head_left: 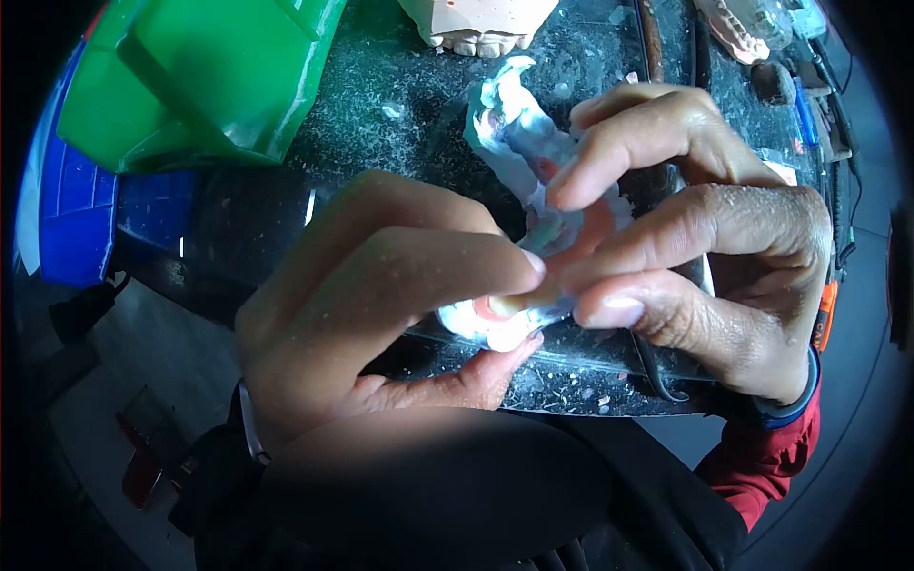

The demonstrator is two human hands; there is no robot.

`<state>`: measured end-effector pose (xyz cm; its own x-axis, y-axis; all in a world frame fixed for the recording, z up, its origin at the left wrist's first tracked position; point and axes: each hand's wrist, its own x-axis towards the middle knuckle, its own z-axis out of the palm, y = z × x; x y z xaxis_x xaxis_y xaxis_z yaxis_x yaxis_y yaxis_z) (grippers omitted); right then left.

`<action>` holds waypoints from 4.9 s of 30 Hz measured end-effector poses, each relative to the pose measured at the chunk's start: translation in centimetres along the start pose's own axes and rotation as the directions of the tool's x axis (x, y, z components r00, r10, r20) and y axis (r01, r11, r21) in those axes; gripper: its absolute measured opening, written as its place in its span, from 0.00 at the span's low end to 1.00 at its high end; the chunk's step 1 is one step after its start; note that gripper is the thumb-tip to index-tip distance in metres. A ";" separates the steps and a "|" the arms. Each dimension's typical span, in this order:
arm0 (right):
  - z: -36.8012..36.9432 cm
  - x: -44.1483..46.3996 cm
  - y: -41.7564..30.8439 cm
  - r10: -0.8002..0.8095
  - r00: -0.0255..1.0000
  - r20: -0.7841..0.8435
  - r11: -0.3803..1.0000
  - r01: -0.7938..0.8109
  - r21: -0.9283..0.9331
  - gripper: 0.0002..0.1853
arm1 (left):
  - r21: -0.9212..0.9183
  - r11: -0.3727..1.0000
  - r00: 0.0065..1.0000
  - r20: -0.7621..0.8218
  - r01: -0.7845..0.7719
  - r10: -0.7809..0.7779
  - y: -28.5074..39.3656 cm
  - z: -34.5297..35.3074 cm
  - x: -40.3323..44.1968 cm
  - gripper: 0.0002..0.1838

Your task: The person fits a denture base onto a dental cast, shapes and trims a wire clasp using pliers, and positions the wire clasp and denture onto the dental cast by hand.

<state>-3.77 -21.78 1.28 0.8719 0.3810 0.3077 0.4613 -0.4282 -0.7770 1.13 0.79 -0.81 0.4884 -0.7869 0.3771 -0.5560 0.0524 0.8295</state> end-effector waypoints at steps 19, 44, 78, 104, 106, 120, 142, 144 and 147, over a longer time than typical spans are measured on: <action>0.5 0.6 -2.7 0.099 0.995 0.025 0.962 -0.090 -0.259 0.12 | -0.017 0.996 0.984 -0.156 0.084 -0.085 0.1 0.8 -0.1 0.21; 2.1 2.8 -0.7 -0.020 0.994 0.107 0.970 0.045 -0.240 0.14 | 0.006 0.985 0.961 -0.222 0.170 -0.165 -1.8 -1.7 -2.1 0.19; -0.9 0.4 -2.5 -0.028 0.985 0.172 0.913 0.095 -0.397 0.18 | -0.118 0.976 0.953 -0.223 0.181 -0.204 0.6 1.6 -0.6 0.20; 1.0 -0.1 -2.0 -0.061 0.998 -0.007 0.947 0.056 -0.316 0.15 | -0.249 0.968 0.919 -0.375 0.027 -0.122 -1.0 3.4 -0.7 0.18; 0.5 0.2 -2.6 -0.034 0.998 0.048 0.929 0.049 -0.367 0.16 | -0.202 0.973 0.923 -0.340 0.114 -0.179 0.8 3.1 0.4 0.18; 0.2 0.1 -2.6 -0.032 0.997 0.070 0.919 0.057 -0.390 0.19 | 0.251 0.946 0.978 -0.043 0.207 -0.202 1.7 -1.2 1.6 0.10; 1.2 -0.3 -3.0 -0.015 0.999 -0.039 0.929 -0.001 -0.369 0.19 | 0.047 0.997 0.998 0.017 -0.062 0.061 -0.4 -1.5 1.1 0.13; 0.8 -0.1 -2.8 -0.033 0.999 0.004 0.924 0.032 -0.381 0.19 | 0.037 0.995 0.995 0.000 -0.096 0.096 -0.6 -1.3 1.1 0.13; 0.6 0.0 -2.8 -0.035 0.999 0.030 0.922 0.044 -0.383 0.19 | 0.071 0.992 0.994 0.026 -0.104 0.102 -0.2 -1.5 1.4 0.14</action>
<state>-5.22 -20.12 3.17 0.8497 0.4201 0.3186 0.5270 -0.6925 -0.4926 2.96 0.59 0.24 0.4115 -0.7933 0.4488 -0.6501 0.0897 0.7545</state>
